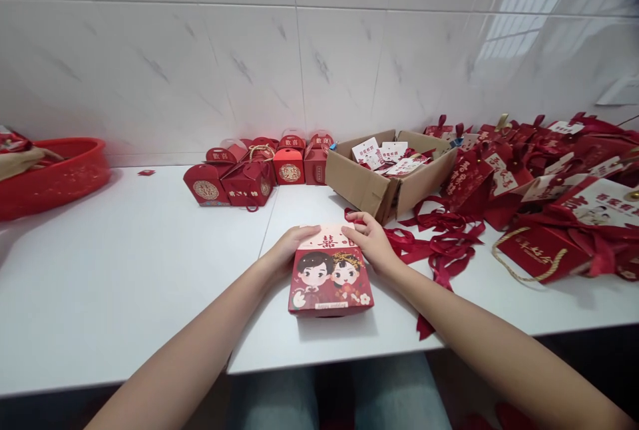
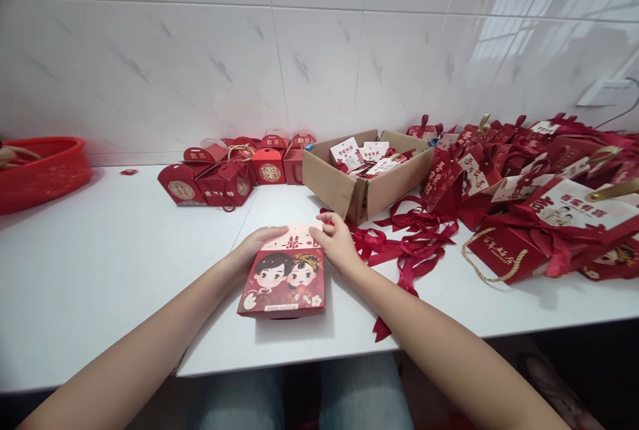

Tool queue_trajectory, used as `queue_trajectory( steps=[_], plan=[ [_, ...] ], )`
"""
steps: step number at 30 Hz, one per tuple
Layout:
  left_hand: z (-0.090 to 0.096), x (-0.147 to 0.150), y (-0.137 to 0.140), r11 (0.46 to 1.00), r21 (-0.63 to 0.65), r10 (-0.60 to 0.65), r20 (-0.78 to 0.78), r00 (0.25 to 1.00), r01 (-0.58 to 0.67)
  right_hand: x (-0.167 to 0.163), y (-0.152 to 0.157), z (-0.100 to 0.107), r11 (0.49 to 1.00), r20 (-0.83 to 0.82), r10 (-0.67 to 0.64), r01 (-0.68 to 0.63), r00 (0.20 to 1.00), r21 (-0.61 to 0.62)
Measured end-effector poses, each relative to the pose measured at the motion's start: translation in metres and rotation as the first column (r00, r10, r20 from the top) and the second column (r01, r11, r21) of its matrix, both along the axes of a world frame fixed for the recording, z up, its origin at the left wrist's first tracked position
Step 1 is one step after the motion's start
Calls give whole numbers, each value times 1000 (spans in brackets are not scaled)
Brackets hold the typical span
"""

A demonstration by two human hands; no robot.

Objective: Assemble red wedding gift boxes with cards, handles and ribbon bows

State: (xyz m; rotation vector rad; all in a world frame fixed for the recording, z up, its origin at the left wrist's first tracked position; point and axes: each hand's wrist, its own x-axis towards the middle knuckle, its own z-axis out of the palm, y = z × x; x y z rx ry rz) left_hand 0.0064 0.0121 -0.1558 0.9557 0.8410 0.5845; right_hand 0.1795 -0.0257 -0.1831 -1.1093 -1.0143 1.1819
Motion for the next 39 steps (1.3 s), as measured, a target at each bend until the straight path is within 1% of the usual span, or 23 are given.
queue_trajectory(
  steps=[5, 9, 11, 13, 14, 15, 16, 17, 18, 19, 21, 22, 23, 24, 25, 26, 27, 28, 29, 31, 34, 36, 39],
  plan=[
    [2, 0, 0, 998, 49, 29, 8, 1000, -30, 2, 0, 5, 1000, 21, 11, -11, 1000, -5],
    [4, -1, -2, 1000, 19, -24, 42, 999, 23, 5, 0, 7, 999, 21, 24, -25, 999, 37],
    [2, -2, -1, 998, 7, -56, 66, 996, 56, 7, -1, 7, 998, 52, 28, -31, 998, 63],
    [0, -5, 2, 997, 27, -76, 96, 992, 74, 9, -3, 9, 991, 196, 1, -28, 981, 133],
    [0, -5, 3, 996, 47, -80, 111, 991, 75, 11, -5, 12, 981, 318, -38, -24, 947, 191],
    [-1, -6, 4, 995, 68, -80, 123, 989, 72, 14, -7, 16, 964, 445, -107, -17, 889, 266],
    [-1, -6, 4, 994, 84, -79, 130, 988, 69, 17, -8, 21, 935, 546, -204, -3, 813, 355],
    [0, -6, 5, 994, 93, -77, 132, 988, 65, 22, -10, 28, 890, 599, -322, 20, 733, 455],
    [1, -6, 4, 993, 97, -76, 129, 989, 64, 29, -9, 36, 828, 601, -448, 52, 662, 559],
    [2, -5, 4, 993, 99, -77, 125, 989, 65, 37, -8, 45, 750, 560, -563, 91, 608, 655],
    [4, -4, 3, 992, 103, -78, 113, 991, 66, 58, 3, 62, 591, 442, -736, 168, 513, 789],
    [5, -4, 3, 992, 108, -74, 107, 991, 62, 71, 12, 70, 550, 420, -781, 191, 461, 813],
    [6, -4, 3, 992, 115, -68, 102, 992, 57, 85, 24, 78, 540, 420, -806, 226, 417, 811],
    [6, -4, 3, 991, 120, -65, 100, 993, 52, 101, 38, 85, 547, 435, -819, 279, 374, 789],
    [5, -4, 4, 991, 124, -62, 101, 993, 49, 117, 53, 93, 575, 482, -813, 323, 326, 752],
    [4, -4, 5, 991, 127, -60, 109, 992, 46, 133, 69, 100, 631, 572, -775, 357, 267, 689],
    [2, -4, 7, 990, 131, -60, 124, 990, 43, 148, 85, 106, 692, 688, -704, 388, 176, 608],
    [0, -4, 9, 990, 135, -65, 144, 987, 45, 162, 100, 112, 758, 808, -585, 401, 68, 515],
    [-3, -4, 12, 989, 142, -74, 163, 984, 51, 174, 113, 117, 788, 848, -528, 396, 40, 472],
    [-8, -4, 17, 986, 153, -95, 186, 978, 66, 192, 135, 123, 840, 907, -421, 379, 3, 388],
    [-14, -4, 22, 984, 151, -118, 176, 977, 92, 204, 157, 116, 900, 970, -243, 370, -17, 232],
    [-16, -4, 24, 985, 140, -123, 175, 977, 99, 207, 168, 106, 918, 990, -142, 372, -21, 139],
    [-16, -4, 24, 984, 133, -141, 186, 972, 117, 208, 180, 94, 918, 999, -42, 395, -8, 42]
  ],
)
